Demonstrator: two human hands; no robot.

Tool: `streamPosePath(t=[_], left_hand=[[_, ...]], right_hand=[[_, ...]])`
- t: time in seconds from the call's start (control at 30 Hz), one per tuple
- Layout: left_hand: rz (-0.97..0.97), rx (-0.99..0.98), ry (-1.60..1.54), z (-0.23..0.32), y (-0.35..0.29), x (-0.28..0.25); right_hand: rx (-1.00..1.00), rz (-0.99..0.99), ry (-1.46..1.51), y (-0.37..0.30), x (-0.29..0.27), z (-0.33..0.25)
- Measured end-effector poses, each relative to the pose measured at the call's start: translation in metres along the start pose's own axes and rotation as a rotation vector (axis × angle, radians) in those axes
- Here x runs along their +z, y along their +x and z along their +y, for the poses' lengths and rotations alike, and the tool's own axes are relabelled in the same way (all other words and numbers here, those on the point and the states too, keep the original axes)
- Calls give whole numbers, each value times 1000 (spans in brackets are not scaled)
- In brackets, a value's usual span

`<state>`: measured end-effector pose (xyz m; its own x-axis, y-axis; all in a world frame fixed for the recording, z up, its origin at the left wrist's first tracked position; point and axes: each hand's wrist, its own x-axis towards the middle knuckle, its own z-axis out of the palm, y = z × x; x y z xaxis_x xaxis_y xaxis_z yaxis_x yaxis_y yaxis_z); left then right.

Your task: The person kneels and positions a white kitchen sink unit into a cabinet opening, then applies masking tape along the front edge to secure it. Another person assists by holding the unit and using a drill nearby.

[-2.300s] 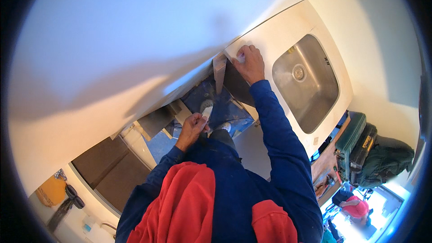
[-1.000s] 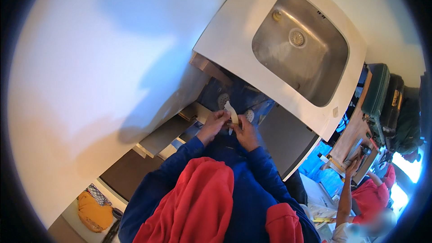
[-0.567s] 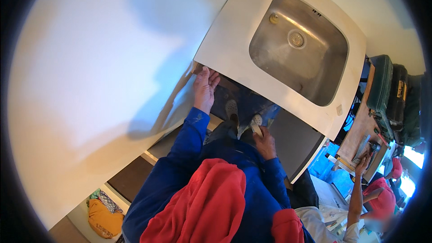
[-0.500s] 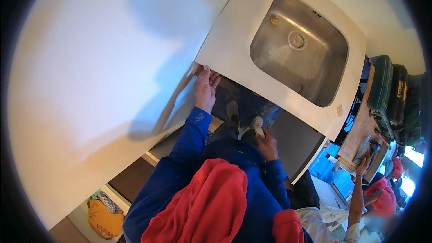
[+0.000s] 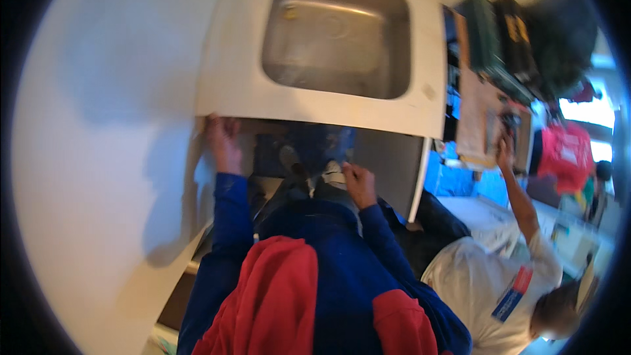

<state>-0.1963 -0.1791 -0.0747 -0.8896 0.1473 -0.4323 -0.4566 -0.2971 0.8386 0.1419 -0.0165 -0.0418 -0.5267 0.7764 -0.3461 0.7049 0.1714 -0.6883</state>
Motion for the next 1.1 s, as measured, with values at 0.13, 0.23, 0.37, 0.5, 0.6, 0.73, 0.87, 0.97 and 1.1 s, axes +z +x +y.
streamPosePath(t=[0.13, 0.23, 0.37, 0.5, 0.6, 0.73, 0.87, 0.97, 1.1], left_hand=[[46, 25, 36, -7, 5, -1], [39, 53, 56, -10, 17, -1], [14, 68, 106, -13, 28, -7], [-58, 26, 111, -15, 37, -9], [-125, -16, 123, -17, 53, -7], [-98, -75, 123, -19, 90, -14], [-95, -91, 134, -24, 135, -20], [-107, -66, 157, -30, 151, -22], [-128, -49, 153, -29, 139, -18]], right_hand=[[9, 130, 339, 13, -12, 13], [138, 135, 597, 34, -35, 13], [337, 63, 1030, 52, -77, 19], [337, 2, 1263, 66, -96, 32], [270, 67, 1410, 76, -88, 38], [235, 153, 1393, 87, -75, 38], [245, 251, 1315, 94, -66, 37], [215, 362, 1235, 99, -57, 37], [257, 358, 1192, 106, -51, 44]])
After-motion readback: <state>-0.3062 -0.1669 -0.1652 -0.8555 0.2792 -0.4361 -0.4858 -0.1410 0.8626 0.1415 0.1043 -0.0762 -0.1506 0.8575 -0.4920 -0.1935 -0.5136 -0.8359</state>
